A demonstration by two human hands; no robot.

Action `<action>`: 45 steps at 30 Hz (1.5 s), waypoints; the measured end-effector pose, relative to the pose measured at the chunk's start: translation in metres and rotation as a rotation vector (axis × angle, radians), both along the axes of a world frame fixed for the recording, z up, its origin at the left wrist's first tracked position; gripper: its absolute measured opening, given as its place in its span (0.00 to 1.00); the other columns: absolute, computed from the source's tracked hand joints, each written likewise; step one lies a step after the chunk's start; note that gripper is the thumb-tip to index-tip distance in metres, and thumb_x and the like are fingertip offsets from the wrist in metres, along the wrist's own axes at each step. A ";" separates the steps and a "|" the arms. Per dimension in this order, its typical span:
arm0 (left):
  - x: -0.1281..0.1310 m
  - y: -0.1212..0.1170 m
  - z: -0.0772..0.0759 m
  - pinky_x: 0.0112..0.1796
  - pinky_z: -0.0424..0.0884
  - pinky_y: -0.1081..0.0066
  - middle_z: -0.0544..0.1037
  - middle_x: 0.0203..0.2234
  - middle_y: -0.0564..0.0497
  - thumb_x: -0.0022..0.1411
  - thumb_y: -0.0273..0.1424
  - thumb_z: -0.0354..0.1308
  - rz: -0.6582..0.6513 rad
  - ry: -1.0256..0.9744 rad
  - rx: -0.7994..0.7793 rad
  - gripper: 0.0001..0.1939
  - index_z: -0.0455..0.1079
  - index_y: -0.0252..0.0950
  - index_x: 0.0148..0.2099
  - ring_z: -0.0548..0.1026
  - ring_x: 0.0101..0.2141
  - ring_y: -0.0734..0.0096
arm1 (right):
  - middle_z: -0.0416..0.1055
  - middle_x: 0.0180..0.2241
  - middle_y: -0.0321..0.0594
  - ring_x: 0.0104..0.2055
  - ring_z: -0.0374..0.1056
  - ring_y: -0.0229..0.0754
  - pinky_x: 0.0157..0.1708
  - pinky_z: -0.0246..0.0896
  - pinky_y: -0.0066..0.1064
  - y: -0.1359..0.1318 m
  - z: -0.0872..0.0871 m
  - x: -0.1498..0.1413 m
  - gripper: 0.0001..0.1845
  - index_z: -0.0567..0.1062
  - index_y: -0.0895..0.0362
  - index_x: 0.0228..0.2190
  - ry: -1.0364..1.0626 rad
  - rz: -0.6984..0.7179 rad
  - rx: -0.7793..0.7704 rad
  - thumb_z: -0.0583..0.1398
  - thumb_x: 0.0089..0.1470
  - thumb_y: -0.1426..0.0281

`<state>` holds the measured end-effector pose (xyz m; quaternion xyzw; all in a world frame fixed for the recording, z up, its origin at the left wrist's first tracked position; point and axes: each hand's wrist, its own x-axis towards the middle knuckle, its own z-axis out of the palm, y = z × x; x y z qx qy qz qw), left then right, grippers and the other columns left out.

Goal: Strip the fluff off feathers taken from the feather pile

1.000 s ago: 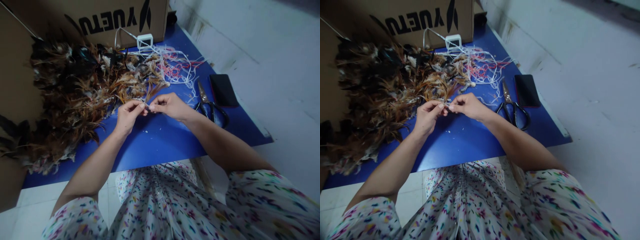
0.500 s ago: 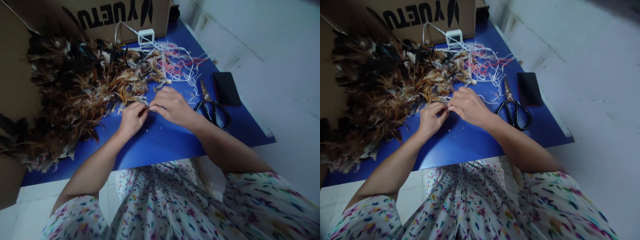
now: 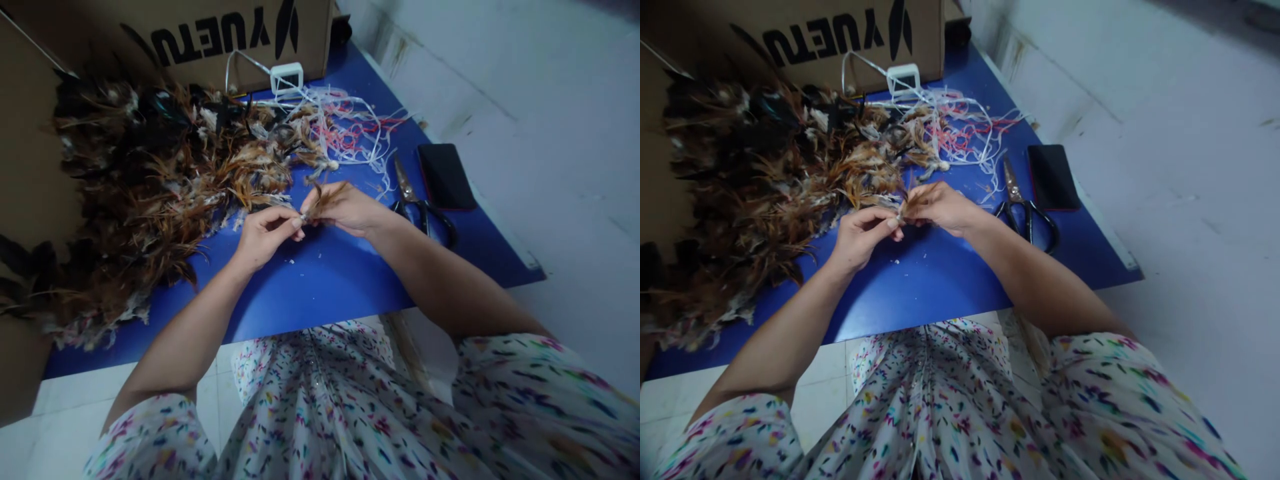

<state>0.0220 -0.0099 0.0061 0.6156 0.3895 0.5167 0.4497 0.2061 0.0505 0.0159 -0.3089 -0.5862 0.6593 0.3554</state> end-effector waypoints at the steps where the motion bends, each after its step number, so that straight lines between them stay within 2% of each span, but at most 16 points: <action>1: 0.001 0.001 -0.001 0.29 0.76 0.71 0.79 0.22 0.52 0.55 0.45 0.70 0.024 -0.051 -0.034 0.16 0.78 0.36 0.33 0.76 0.22 0.74 | 0.73 0.21 0.34 0.24 0.67 0.35 0.26 0.63 0.29 -0.001 -0.001 -0.003 0.23 0.78 0.58 0.22 0.020 -0.017 -0.007 0.77 0.31 0.56; 4: 0.001 0.003 -0.004 0.30 0.76 0.71 0.79 0.22 0.53 0.52 0.45 0.71 0.122 -0.120 -0.070 0.17 0.78 0.36 0.33 0.77 0.23 0.74 | 0.74 0.22 0.35 0.25 0.68 0.34 0.29 0.66 0.30 -0.006 -0.003 -0.009 0.23 0.77 0.58 0.22 0.049 -0.098 0.032 0.78 0.30 0.58; 9: 0.001 0.003 -0.008 0.30 0.75 0.71 0.79 0.22 0.53 0.56 0.43 0.69 0.260 -0.052 -0.007 0.14 0.78 0.37 0.33 0.77 0.23 0.74 | 0.77 0.25 0.37 0.28 0.70 0.37 0.31 0.69 0.31 -0.017 0.000 -0.014 0.21 0.76 0.58 0.22 0.042 -0.221 0.160 0.77 0.33 0.59; 13: 0.002 -0.001 -0.008 0.30 0.73 0.71 0.79 0.23 0.52 0.60 0.39 0.66 0.370 0.088 0.108 0.10 0.79 0.37 0.33 0.76 0.25 0.73 | 0.76 0.24 0.37 0.27 0.69 0.37 0.30 0.67 0.31 -0.024 0.002 -0.018 0.19 0.76 0.57 0.22 -0.006 -0.324 0.256 0.75 0.37 0.58; 19: 0.005 -0.008 0.002 0.31 0.69 0.72 0.80 0.24 0.53 0.61 0.31 0.63 0.489 0.343 0.333 0.07 0.78 0.38 0.30 0.74 0.27 0.74 | 0.75 0.24 0.35 0.28 0.70 0.38 0.32 0.69 0.33 -0.029 -0.001 -0.029 0.18 0.73 0.55 0.22 0.024 -0.410 0.259 0.74 0.39 0.58; 22: 0.007 -0.010 0.004 0.31 0.69 0.73 0.80 0.25 0.53 0.62 0.29 0.62 0.487 0.372 0.405 0.07 0.77 0.38 0.30 0.75 0.27 0.74 | 0.75 0.24 0.34 0.28 0.70 0.37 0.32 0.70 0.33 -0.028 -0.006 -0.032 0.18 0.72 0.55 0.21 0.043 -0.447 0.250 0.73 0.40 0.58; 25: 0.007 -0.010 0.004 0.32 0.71 0.72 0.82 0.27 0.52 0.62 0.31 0.62 0.445 0.376 0.400 0.07 0.78 0.38 0.31 0.76 0.28 0.73 | 0.74 0.25 0.34 0.28 0.70 0.37 0.32 0.68 0.32 -0.025 -0.008 -0.031 0.18 0.71 0.55 0.21 0.020 -0.455 0.251 0.72 0.40 0.59; 28: 0.004 -0.008 0.003 0.33 0.72 0.71 0.81 0.27 0.52 0.64 0.36 0.62 0.369 0.321 0.322 0.10 0.78 0.38 0.31 0.77 0.29 0.73 | 0.74 0.24 0.34 0.26 0.68 0.35 0.29 0.67 0.31 -0.023 -0.005 -0.026 0.16 0.71 0.55 0.21 0.018 -0.431 0.235 0.72 0.39 0.61; 31: 0.003 -0.006 0.000 0.33 0.74 0.71 0.81 0.25 0.52 0.65 0.41 0.62 0.290 0.172 0.173 0.14 0.78 0.37 0.33 0.77 0.27 0.73 | 0.73 0.22 0.33 0.24 0.67 0.34 0.27 0.66 0.30 -0.022 0.001 -0.021 0.16 0.72 0.56 0.21 0.041 -0.379 0.192 0.73 0.37 0.63; 35: 0.004 -0.004 -0.003 0.31 0.77 0.70 0.81 0.24 0.53 0.60 0.46 0.65 0.246 -0.021 0.036 0.16 0.77 0.37 0.35 0.78 0.25 0.73 | 0.72 0.20 0.33 0.22 0.67 0.34 0.26 0.66 0.31 -0.020 0.006 -0.017 0.19 0.72 0.56 0.20 0.051 -0.304 0.145 0.75 0.35 0.62; 41: 0.005 -0.001 -0.002 0.30 0.78 0.70 0.80 0.24 0.53 0.52 0.48 0.71 0.223 -0.105 -0.002 0.20 0.74 0.36 0.33 0.78 0.24 0.74 | 0.72 0.20 0.33 0.23 0.68 0.35 0.27 0.68 0.32 -0.016 0.002 -0.015 0.20 0.72 0.56 0.20 0.062 -0.256 0.134 0.76 0.36 0.61; 45: 0.004 -0.001 -0.003 0.30 0.78 0.70 0.79 0.24 0.54 0.52 0.46 0.72 0.227 -0.088 0.008 0.20 0.72 0.37 0.32 0.78 0.24 0.74 | 0.72 0.20 0.33 0.23 0.68 0.35 0.28 0.68 0.32 -0.017 0.004 -0.014 0.20 0.72 0.56 0.20 0.053 -0.226 0.115 0.76 0.35 0.62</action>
